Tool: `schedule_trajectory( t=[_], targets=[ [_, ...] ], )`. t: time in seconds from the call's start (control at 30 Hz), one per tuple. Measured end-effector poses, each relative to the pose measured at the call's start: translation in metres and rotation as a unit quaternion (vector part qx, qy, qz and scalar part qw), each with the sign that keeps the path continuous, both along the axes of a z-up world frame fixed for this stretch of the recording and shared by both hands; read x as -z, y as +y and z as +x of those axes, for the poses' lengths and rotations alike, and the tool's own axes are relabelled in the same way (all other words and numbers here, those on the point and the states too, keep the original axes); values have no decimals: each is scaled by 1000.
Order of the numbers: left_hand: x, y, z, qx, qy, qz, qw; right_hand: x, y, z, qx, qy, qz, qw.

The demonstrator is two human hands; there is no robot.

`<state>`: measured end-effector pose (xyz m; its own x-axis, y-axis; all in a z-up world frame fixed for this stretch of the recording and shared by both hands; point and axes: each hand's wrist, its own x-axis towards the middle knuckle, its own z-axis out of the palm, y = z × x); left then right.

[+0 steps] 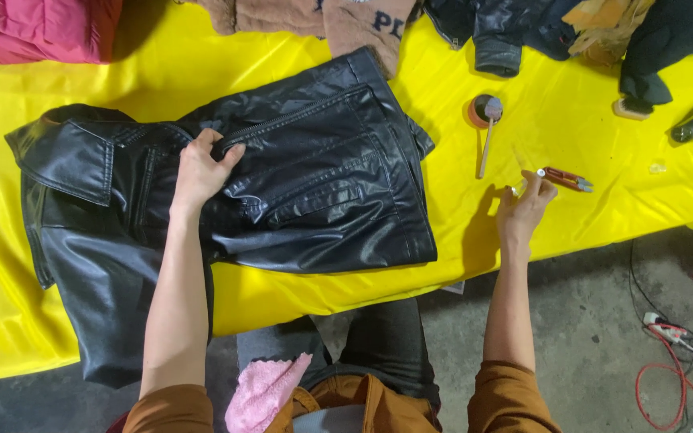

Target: The person cleans a black leather jacket laid on a yellow table. They use a brush to scrub the surface and a small white stick to clean the zipper area. Finally, they use a blue hairdryer to dry the jacket.

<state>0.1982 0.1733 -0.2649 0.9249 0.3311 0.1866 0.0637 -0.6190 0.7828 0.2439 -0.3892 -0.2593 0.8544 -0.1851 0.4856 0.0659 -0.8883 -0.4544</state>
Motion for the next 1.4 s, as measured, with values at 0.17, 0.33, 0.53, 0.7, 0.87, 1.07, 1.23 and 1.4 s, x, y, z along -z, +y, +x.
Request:
schedule_trajectory(
  t=[0.17, 0.33, 0.53, 0.7, 0.87, 1.07, 1.23, 1.4],
  targets=[
    [5, 1, -2, -1, -18, 13, 1000, 20, -11, 32, 29, -120, -18, 992],
    [0, 3, -1, -4, -21, 8, 1000, 8, 26, 49, -26, -186, 190, 964],
    [7, 5, 0, -2, -23, 0, 1000, -13, 154, 53, -246, -210, 227, 919],
    [-4, 4, -1, 3, -34, -4, 999, -36, 249, 32, -347, -157, 218, 899],
    [-4, 2, -6, 11, -20, -19, 1000, -49, 266, 14, -351, -77, 167, 918],
    [10, 9, 1, 9, -34, -14, 999, -48, 244, 16, -360, 51, 99, 926],
    [7, 7, -1, 26, -31, 2, 999, -61, 235, 16, -358, 68, 84, 927],
    [4, 6, -3, 25, -27, -4, 999, -86, 239, 26, -359, 37, 112, 926]
  ],
)
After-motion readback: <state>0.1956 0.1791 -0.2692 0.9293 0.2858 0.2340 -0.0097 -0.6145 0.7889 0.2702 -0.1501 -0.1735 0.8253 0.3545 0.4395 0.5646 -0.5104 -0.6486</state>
